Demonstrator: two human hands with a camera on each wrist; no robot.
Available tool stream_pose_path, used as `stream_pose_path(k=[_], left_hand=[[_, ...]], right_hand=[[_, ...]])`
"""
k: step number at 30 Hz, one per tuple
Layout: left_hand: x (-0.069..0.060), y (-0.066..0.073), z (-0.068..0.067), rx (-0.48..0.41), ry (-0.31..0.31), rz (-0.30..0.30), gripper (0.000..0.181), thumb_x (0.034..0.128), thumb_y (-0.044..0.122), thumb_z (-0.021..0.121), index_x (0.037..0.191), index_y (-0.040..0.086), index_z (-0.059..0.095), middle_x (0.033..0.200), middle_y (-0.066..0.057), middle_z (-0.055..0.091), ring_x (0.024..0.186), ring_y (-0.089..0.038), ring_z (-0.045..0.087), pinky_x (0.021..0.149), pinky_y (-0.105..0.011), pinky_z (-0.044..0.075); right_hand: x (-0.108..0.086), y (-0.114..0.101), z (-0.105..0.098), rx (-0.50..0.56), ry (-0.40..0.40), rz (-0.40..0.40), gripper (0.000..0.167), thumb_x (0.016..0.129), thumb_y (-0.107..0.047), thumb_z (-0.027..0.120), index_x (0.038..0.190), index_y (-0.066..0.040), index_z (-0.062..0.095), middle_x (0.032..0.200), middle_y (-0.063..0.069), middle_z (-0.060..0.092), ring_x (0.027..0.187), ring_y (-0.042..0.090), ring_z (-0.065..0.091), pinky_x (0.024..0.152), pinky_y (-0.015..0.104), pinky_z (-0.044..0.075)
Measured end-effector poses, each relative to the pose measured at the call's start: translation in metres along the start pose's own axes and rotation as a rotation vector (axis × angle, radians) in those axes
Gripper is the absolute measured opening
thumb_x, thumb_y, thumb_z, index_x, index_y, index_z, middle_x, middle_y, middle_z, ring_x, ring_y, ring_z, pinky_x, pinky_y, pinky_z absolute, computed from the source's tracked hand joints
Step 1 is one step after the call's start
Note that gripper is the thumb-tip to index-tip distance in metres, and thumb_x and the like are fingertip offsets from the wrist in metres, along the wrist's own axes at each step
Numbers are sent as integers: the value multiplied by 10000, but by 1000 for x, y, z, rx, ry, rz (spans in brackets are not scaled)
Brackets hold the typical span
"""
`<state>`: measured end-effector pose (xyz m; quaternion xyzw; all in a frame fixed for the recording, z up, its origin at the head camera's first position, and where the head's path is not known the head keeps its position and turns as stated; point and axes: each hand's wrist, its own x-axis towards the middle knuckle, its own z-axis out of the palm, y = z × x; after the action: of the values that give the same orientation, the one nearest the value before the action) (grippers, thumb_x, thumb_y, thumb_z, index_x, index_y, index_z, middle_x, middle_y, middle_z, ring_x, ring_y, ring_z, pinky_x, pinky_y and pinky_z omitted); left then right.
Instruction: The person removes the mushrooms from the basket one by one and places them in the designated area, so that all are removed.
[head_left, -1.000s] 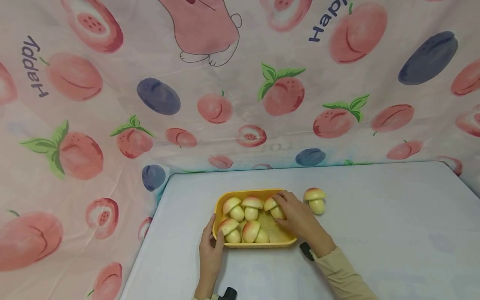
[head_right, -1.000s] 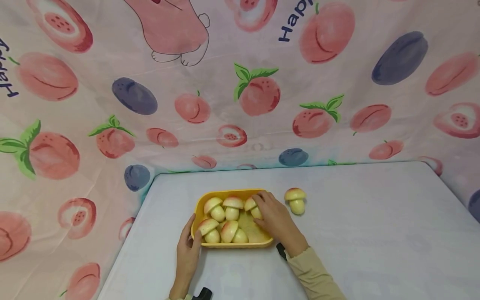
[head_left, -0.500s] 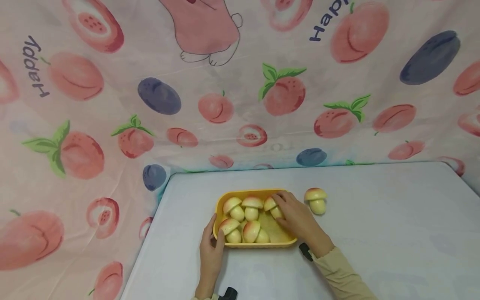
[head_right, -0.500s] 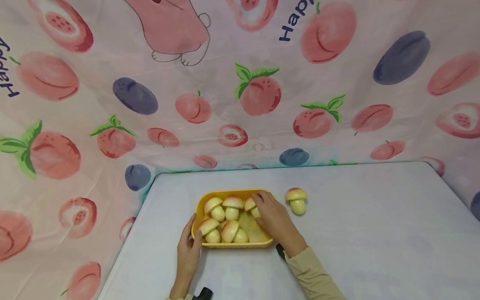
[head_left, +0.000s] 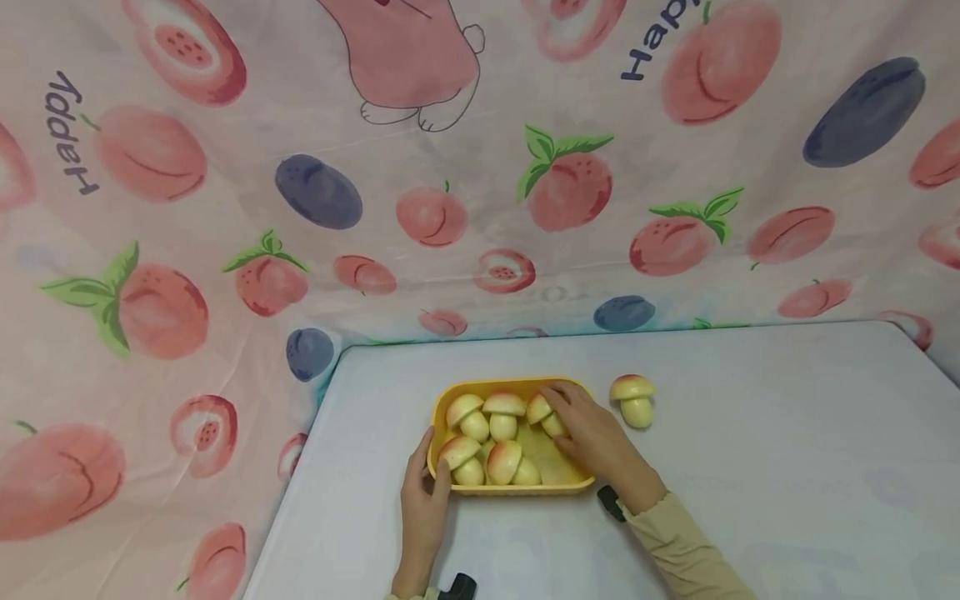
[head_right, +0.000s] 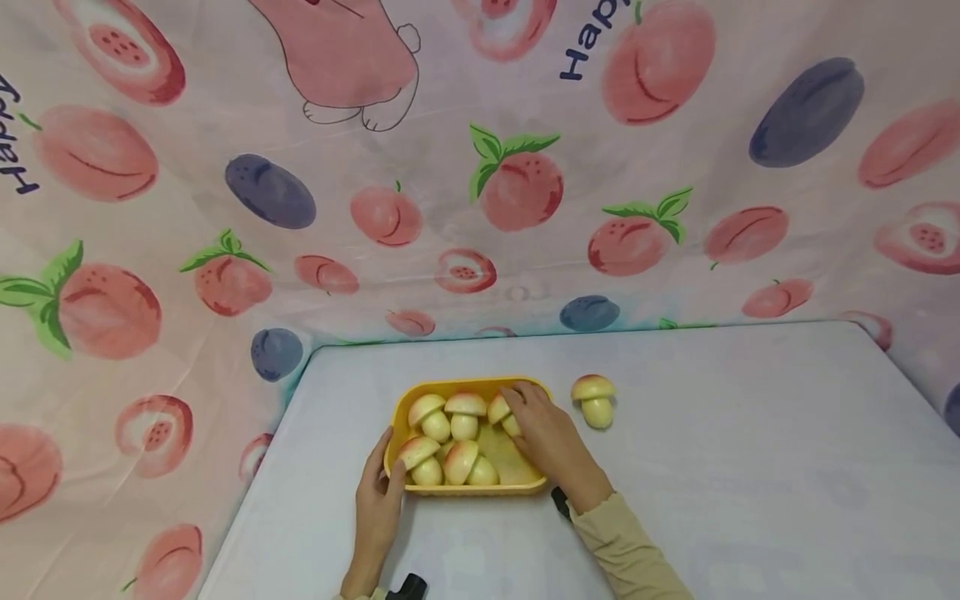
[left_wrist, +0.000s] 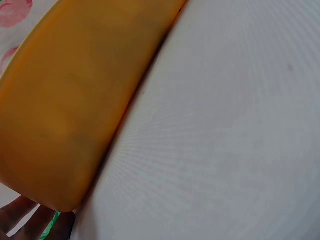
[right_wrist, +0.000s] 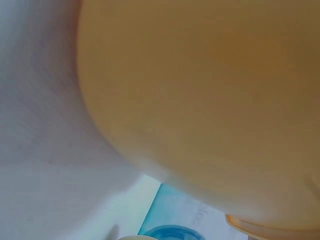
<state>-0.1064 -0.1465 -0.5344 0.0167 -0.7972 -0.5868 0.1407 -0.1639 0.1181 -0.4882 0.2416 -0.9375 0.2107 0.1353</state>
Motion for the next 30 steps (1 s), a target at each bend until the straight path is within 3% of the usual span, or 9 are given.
stream_pose_path(k=[16,30], left_hand=[[0,-2,1,-5,3,27,478,1030,243,553,1496,210,447,1501,-38,462,1366,-186,431,981,-122,410],[0,-1,1,-5,12,35,478,1026,219,561,1492,191,455,1498,-42,469,1356,-190,448,964,-135,433]], right_hand=[[-5,-2,-11,51,-5,-10,718,719,-31,875,1363,-14,559,1316,174,545,1192,322,552,870,411,541],[-8,-6,-29,-2,40,-28,763,691,-67,904,1369,-59,556,1310,167,559,1178,332,571,898,445,538]])
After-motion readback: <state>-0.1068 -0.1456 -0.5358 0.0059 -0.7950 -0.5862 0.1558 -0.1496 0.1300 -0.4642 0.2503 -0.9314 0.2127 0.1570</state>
